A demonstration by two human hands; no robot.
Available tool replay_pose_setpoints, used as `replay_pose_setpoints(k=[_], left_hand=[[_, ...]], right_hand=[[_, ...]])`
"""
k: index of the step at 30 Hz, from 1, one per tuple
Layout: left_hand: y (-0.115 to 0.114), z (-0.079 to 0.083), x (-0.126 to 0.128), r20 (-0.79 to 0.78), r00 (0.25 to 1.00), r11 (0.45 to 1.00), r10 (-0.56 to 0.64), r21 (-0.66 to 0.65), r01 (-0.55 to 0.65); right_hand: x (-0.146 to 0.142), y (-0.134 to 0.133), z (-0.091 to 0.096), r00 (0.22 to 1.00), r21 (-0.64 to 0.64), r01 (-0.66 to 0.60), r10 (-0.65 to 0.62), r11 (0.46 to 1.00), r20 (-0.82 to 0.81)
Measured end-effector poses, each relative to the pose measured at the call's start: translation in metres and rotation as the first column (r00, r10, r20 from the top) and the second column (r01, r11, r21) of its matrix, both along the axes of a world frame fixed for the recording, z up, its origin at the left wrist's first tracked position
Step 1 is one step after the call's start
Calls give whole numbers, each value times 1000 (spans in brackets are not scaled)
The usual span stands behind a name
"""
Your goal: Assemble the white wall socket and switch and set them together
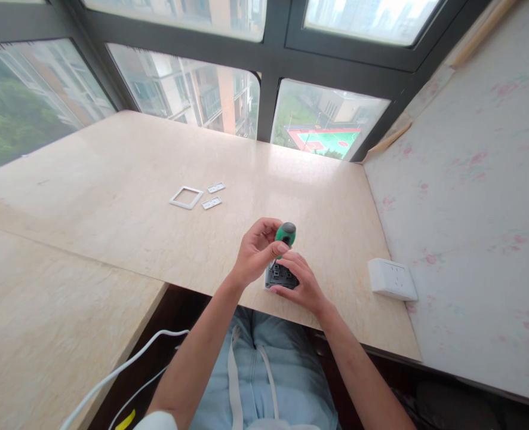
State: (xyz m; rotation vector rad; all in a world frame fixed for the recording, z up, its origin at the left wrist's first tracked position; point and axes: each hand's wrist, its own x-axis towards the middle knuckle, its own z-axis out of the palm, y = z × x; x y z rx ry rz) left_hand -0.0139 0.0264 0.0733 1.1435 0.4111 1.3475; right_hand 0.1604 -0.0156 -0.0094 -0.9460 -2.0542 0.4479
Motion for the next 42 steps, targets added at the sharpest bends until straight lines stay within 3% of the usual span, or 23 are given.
replay_pose_setpoints(k=[9,15,22,28,34,36,39,42], left_hand=[[4,-4,-7,-54,985,986,-165,-30,164],[11,0,-6,83,927,921,-364,-113,372],[21,-2,-4,119,880,872,-460,-129,473],[13,-1,0,120,934,919,-336,-174,353],[9,11,-9,249,968,967,29,-253,36],[12,13,-18,239,957,947,163,-312,-83],[18,6,-33,74,940,872,332,-403,-276],[20,-10,-42,-155,924,780,349,-499,-378]], right_hand=[[1,-1,-1,1000,12,16,-16,1000,24],[0,-2,1,1000,-5,23,-23,1000,14],[0,-1,0,1000,-35,13,-13,999,-7],[-1,-1,2,1000,-32,11,-11,999,-6],[0,-2,5,1000,-52,6,-6,999,7],[0,-2,5,1000,-53,14,-13,998,18],[-1,-2,4,1000,-34,16,-15,999,18],[-1,-2,3,1000,-20,21,-21,1000,22]])
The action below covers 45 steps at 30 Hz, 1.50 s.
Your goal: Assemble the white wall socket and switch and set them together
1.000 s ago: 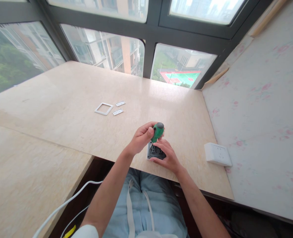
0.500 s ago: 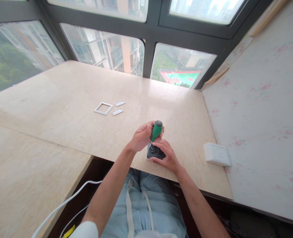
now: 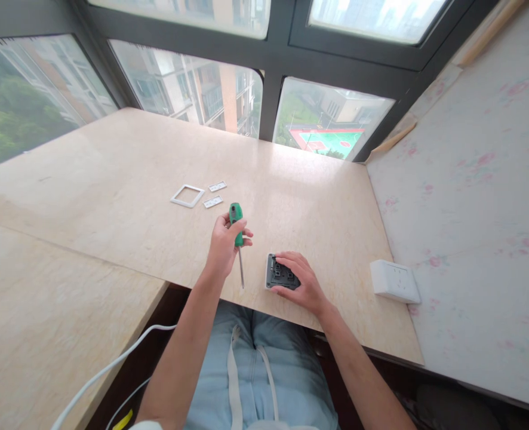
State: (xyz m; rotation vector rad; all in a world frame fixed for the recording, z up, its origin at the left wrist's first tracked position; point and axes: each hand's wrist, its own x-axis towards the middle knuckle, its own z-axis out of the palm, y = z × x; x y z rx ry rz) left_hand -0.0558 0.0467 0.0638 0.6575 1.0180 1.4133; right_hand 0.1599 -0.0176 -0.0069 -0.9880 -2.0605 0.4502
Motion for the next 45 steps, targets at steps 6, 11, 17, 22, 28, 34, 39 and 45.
replay_pose_setpoints(k=[6,11,17,22,28,34,39,45], left_hand=[[-6,-38,7,-186,975,987,-121,-124,99],[-6,-67,16,-403,909,994,-103,-8,109],[-5,-93,22,-700,705,971,109,227,75],[-7,-100,28,-787,586,922,194,350,164],[-6,-100,30,-791,579,908,197,369,196],[-6,-99,26,-778,599,913,189,365,185],[-7,-98,22,-764,615,902,193,385,194],[-8,-97,22,-762,622,905,180,377,200]], right_hand=[[3,1,-8,998,44,52,-53,998,25],[7,0,-13,982,27,187,-187,982,6],[9,-10,-16,920,-169,371,-386,913,-64],[-4,-30,-17,827,-373,488,-555,790,-94],[-40,-44,-15,700,-317,677,-714,664,-1],[-66,-27,-14,585,-119,810,-805,574,98],[-69,-19,-14,546,-73,838,-827,541,136],[-67,-17,-18,554,-19,833,-830,554,67]])
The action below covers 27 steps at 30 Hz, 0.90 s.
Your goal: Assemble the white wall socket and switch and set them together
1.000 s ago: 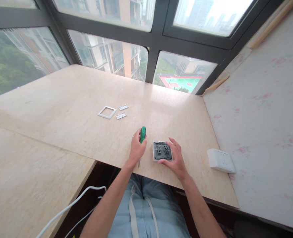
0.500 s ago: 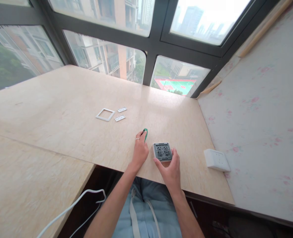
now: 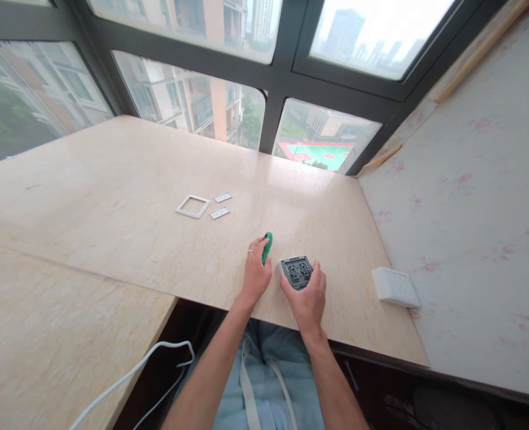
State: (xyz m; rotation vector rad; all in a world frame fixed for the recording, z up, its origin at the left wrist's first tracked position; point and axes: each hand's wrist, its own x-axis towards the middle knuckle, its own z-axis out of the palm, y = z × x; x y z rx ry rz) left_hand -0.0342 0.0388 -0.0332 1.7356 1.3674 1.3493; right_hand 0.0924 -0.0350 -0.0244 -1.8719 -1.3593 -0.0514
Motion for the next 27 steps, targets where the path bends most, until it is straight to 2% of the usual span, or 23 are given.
replay_pose_setpoints(k=[8,17,23,27], left_hand=[[0,-1,1,4,1000,1000,12,8,-12],[0,-3,0,-63,998,1000,-21,14,21],[1,-4,0,-91,996,1000,-10,16,12],[3,-7,0,-111,994,1000,11,30,-7]], right_hand=[[-1,3,0,1000,67,8,-9,998,13],[-4,5,-1,1000,39,20,-21,999,16],[-2,3,-3,998,38,-28,30,999,-46],[5,-4,-10,982,19,-61,64,998,-179]])
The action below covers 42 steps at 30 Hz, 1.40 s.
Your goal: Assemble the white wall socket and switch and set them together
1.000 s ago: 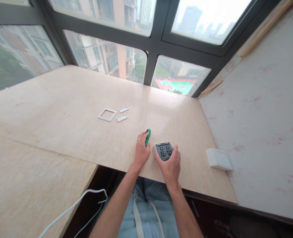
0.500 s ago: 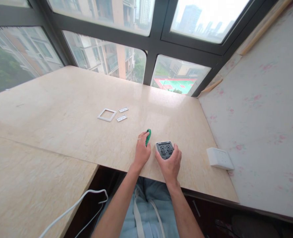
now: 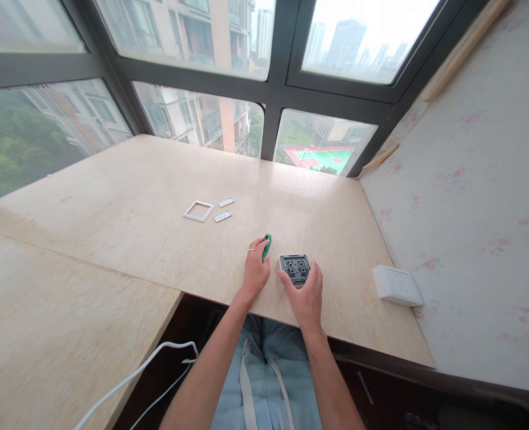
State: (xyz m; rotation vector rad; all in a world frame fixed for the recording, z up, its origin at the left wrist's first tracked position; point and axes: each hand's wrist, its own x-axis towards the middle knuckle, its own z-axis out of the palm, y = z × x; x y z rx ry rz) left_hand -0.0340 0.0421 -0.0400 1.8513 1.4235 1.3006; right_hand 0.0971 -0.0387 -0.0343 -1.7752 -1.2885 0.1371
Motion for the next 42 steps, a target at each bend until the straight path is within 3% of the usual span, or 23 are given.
replay_pose_setpoints(k=[7,13,19,27,30,33,36,40,42], left_hand=[[6,2,-5,-86,996,999,29,29,-27],[18,23,-24,-229,973,999,32,11,-30],[18,39,-45,-387,919,992,76,-65,-110],[0,41,-35,-454,886,992,91,-39,-121],[-8,34,-25,-357,933,999,34,-2,-37],[-21,23,-18,-134,981,990,-144,-24,142],[-31,18,-16,46,937,929,-347,-121,350],[-37,19,-13,-34,894,878,-447,-211,430],[-37,20,-10,-92,881,876,-464,-199,440]], right_hand=[[21,-18,-8,971,-49,-154,142,987,-191],[27,-18,-13,971,16,-184,185,983,-149],[20,-14,-11,980,34,-166,169,985,-106],[20,-13,-14,982,19,-173,174,985,-75],[22,-14,-12,977,7,-191,191,982,-95],[28,-17,-11,965,-21,-219,213,976,-154],[39,-17,-12,930,-64,-259,231,964,-286],[60,-6,-8,846,-80,-268,195,960,-496],[68,9,4,877,-77,-226,169,971,-449]])
